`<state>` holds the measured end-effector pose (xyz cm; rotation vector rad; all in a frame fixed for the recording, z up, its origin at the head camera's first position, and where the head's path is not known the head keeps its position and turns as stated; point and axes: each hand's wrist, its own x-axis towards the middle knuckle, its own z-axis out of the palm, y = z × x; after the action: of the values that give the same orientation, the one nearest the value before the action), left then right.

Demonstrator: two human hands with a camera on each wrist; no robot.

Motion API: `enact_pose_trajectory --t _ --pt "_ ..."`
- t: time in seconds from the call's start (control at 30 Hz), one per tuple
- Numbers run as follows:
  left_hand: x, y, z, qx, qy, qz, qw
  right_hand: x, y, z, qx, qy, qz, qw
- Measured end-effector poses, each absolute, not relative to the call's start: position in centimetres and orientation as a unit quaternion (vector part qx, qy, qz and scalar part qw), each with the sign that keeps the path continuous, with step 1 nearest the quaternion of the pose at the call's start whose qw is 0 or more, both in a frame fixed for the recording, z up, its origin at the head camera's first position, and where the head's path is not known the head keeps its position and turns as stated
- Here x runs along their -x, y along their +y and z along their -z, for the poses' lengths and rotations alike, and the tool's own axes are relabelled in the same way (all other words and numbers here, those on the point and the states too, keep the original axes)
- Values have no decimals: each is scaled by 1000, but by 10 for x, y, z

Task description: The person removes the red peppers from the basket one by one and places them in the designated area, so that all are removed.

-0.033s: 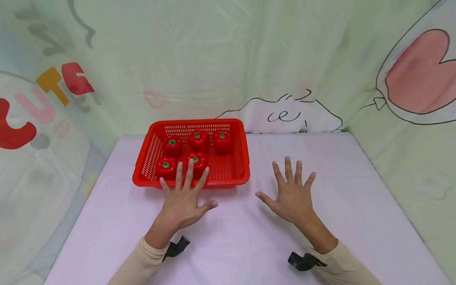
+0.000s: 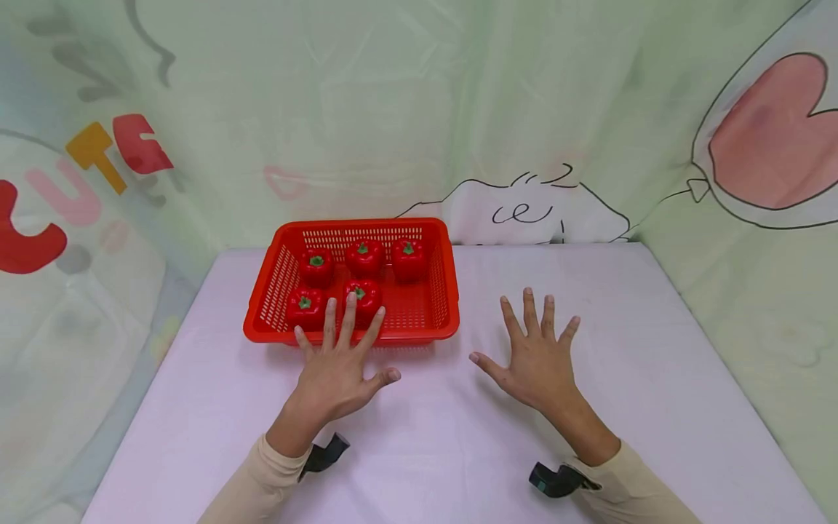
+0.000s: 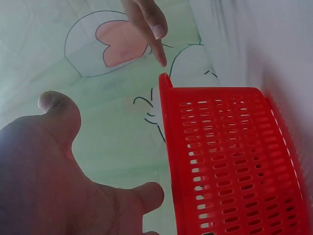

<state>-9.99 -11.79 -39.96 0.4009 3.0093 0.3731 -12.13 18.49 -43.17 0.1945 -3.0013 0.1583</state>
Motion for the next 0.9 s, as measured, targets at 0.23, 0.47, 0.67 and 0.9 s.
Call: enact_pose_trajectory --t 0.23,0.47,0.67,0.9 --pt "103 -124 396 -141 984 -107 28 120 183 430 -69 -994 -53 61" --pt "138 -180 374 -56 973 -223 -29 118 180 430 -87 -991 -66 81" --pt "166 -251 399 65 926 -371 -11 121 171 428 -138 -981 -91 102" --pt "183 -272 432 76 868 -488 41 134 140 411 -217 -951 -171 139"
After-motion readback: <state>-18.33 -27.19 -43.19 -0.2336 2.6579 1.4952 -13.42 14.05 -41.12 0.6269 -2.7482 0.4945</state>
